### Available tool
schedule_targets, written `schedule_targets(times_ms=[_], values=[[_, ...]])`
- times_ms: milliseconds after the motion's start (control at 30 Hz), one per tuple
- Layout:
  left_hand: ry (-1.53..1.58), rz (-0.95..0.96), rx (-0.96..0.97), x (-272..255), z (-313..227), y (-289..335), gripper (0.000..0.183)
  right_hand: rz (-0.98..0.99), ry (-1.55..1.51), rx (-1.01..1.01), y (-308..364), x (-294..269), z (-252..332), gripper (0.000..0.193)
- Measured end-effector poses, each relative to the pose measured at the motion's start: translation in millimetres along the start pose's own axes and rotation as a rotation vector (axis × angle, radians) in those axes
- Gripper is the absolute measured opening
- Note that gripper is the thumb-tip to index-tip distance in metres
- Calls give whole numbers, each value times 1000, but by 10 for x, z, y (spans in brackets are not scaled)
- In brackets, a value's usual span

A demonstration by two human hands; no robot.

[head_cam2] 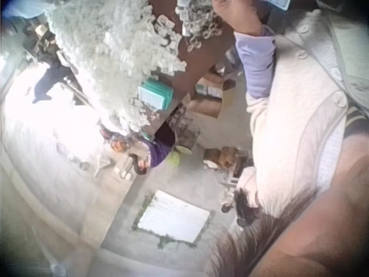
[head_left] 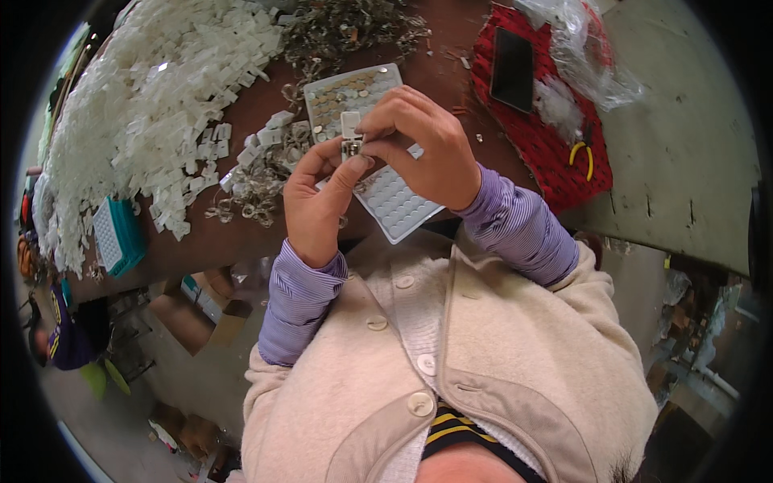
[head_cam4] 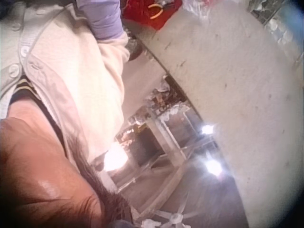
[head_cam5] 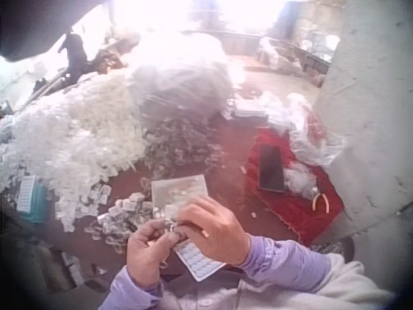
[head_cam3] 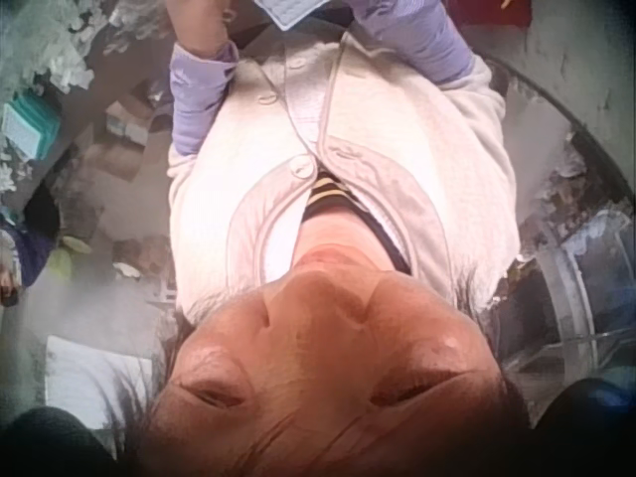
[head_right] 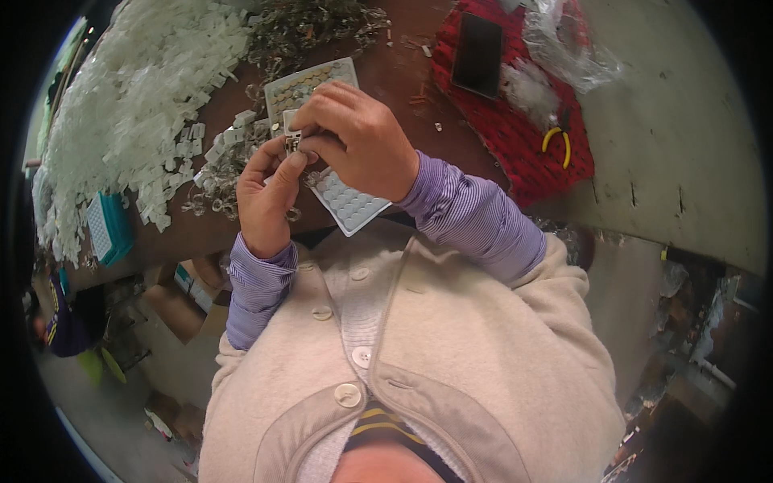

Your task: The person repeatedly picks small white plastic housings and metal contacts from a cluttered workbench, inserts the contacts into the housings, and uses a smartphone flashlight to inspect the interior. Completed units are placed into a white tray. The process is repeated for multiple units.

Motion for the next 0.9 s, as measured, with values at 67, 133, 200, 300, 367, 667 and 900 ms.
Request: schedule_targets(times_ms=[67, 133, 200, 300, 367, 667, 900], values=[[-22, 69, -1, 115, -18, 52, 30, -17, 74, -69, 26, -75, 158, 23], [-54, 94, 14, 168, -48, 72, 30, -24, 102, -94, 52, -108, 238, 24], [-98, 107, 21, 168, -73, 100, 29, -41, 127, -81, 91, -122, 277, 25], [-172, 135, 31, 141, -74, 120, 28, -53, 125, 4, 177, -81, 279, 23], [-240, 153, 106, 129, -115, 126, 28, -38, 54, 120, 226, -43, 193, 22], [-184, 189, 38, 170, 5, 119, 20, -228, -329, 435, 509, -169, 37, 32], [-5, 396, -186, 577, 163, 173, 27, -149, 184, 200, 525, -570, 238, 21]])
Point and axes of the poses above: each hand's wrist, its own y-axis away from the middle knuckle, its own x-axis out of the palm, z = x × y, the point moved 9 cm from there along -y, towards the middle knuckle, and after that the axes turned 4 degrees about -x, right-handed, at the moved point
